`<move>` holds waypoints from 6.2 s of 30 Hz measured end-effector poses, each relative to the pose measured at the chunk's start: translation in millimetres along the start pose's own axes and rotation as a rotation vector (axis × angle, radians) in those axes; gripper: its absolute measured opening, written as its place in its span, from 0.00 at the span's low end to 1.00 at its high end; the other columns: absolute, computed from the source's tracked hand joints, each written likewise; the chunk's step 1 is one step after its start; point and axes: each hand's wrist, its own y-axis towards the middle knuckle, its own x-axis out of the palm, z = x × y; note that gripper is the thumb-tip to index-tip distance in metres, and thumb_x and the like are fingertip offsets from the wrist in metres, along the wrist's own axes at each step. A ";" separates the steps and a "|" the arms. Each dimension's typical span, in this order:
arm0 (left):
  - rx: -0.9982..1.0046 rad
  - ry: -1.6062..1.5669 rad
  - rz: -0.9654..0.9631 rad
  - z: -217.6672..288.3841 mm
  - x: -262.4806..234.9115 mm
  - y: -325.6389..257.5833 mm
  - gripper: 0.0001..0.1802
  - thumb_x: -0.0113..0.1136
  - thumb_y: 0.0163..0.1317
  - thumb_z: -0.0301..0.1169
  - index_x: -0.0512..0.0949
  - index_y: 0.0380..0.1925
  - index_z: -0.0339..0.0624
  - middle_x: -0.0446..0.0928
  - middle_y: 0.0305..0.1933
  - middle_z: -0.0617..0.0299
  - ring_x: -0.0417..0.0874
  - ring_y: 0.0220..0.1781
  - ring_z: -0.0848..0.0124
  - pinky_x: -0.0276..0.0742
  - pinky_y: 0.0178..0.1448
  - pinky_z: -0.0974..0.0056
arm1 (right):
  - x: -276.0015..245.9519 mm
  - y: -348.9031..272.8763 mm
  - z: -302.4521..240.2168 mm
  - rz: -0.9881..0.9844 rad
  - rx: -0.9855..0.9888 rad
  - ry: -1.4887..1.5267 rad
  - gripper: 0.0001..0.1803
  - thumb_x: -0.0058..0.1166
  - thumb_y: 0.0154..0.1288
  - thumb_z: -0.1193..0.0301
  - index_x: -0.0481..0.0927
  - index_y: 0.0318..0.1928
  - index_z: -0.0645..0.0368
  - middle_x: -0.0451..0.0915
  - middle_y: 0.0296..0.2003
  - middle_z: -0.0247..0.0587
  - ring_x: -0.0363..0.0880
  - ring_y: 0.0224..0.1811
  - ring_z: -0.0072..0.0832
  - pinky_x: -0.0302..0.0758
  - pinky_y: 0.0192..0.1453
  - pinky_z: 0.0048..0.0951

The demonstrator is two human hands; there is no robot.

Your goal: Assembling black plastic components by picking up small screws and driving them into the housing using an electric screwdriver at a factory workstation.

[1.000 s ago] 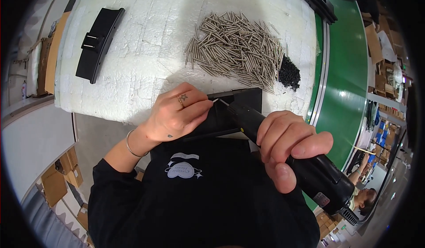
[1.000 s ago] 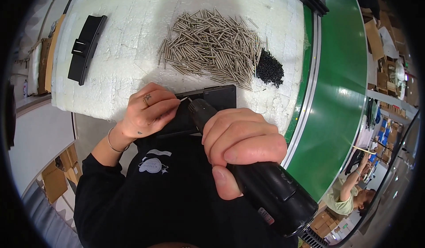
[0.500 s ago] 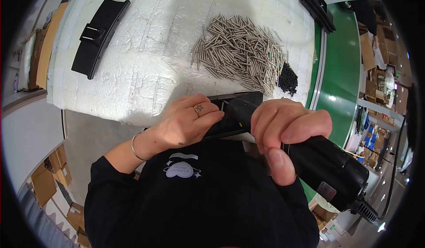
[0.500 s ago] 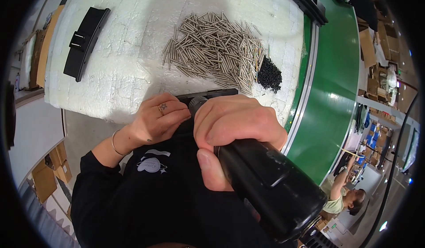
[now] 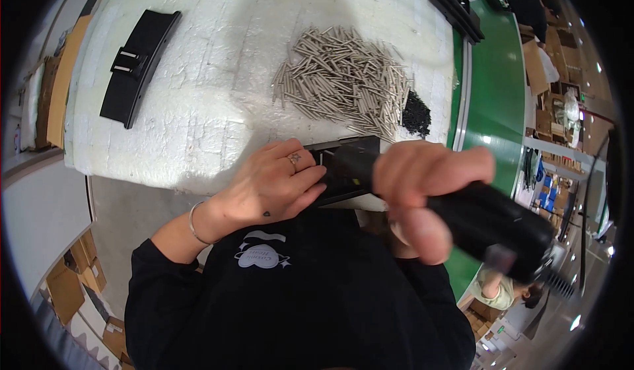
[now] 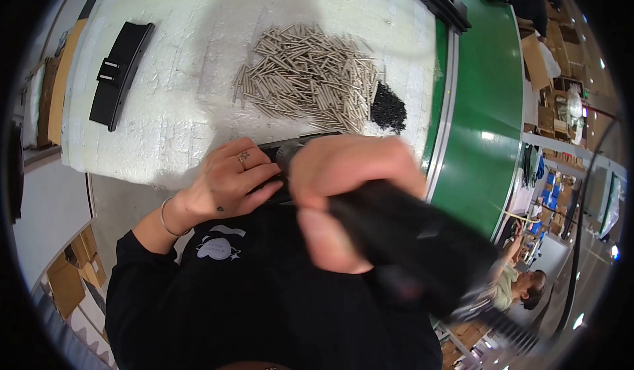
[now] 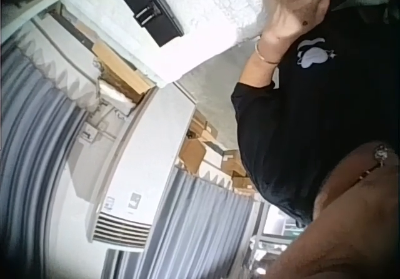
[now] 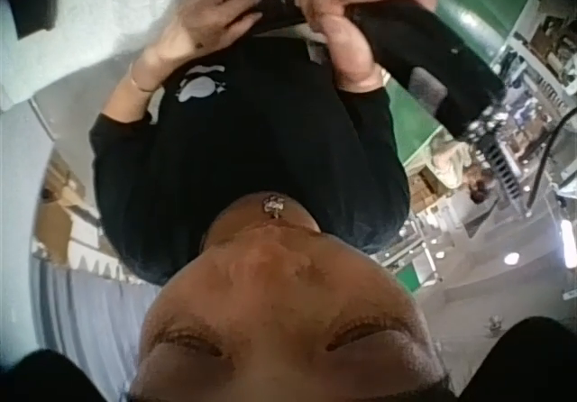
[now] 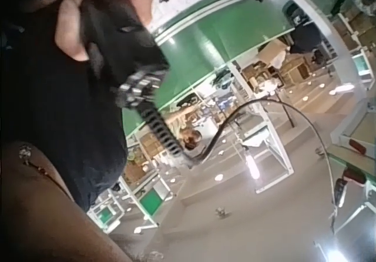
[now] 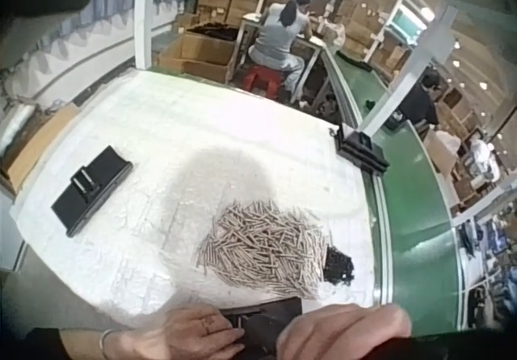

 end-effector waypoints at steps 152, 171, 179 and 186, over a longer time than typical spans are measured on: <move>-0.026 -0.038 -0.029 -13.2 12.5 16.9 0.08 0.69 0.46 0.27 0.79 0.25 0.41 0.79 0.41 0.64 0.77 0.33 0.62 0.74 0.40 0.61 | 2.9 -7.8 -8.5 0.040 0.005 -0.108 0.14 0.60 0.44 0.85 0.71 0.33 0.64 0.73 0.18 0.41 0.71 0.15 0.31 0.70 0.20 0.28; -0.557 -1.494 0.258 -7.4 -116.1 4.2 0.40 0.53 0.61 0.52 0.65 0.61 0.27 0.73 0.56 0.35 0.80 0.52 0.52 0.77 0.56 0.57 | -89.4 -73.4 -53.4 0.670 -0.252 -0.186 0.14 0.47 0.58 0.73 0.69 0.46 0.60 0.62 0.23 0.31 0.61 0.22 0.20 0.61 0.38 0.29; -0.692 0.719 0.548 -50.7 -189.2 -19.9 0.30 0.73 0.46 0.41 0.77 0.52 0.48 0.78 0.40 0.53 0.79 0.43 0.59 0.76 0.49 0.60 | -88.3 -76.0 -36.7 0.701 -0.217 -0.164 0.12 0.49 0.57 0.72 0.67 0.42 0.59 0.62 0.22 0.30 0.61 0.22 0.19 0.59 0.35 0.26; -0.995 0.864 0.143 -64.2 -171.6 -17.3 0.52 0.71 0.39 0.62 0.67 0.65 0.53 0.73 0.53 0.49 0.74 0.55 0.50 0.74 0.58 0.53 | -88.8 -75.4 -42.4 0.724 -0.223 -0.221 0.14 0.49 0.56 0.71 0.67 0.43 0.59 0.62 0.22 0.30 0.61 0.21 0.19 0.60 0.35 0.26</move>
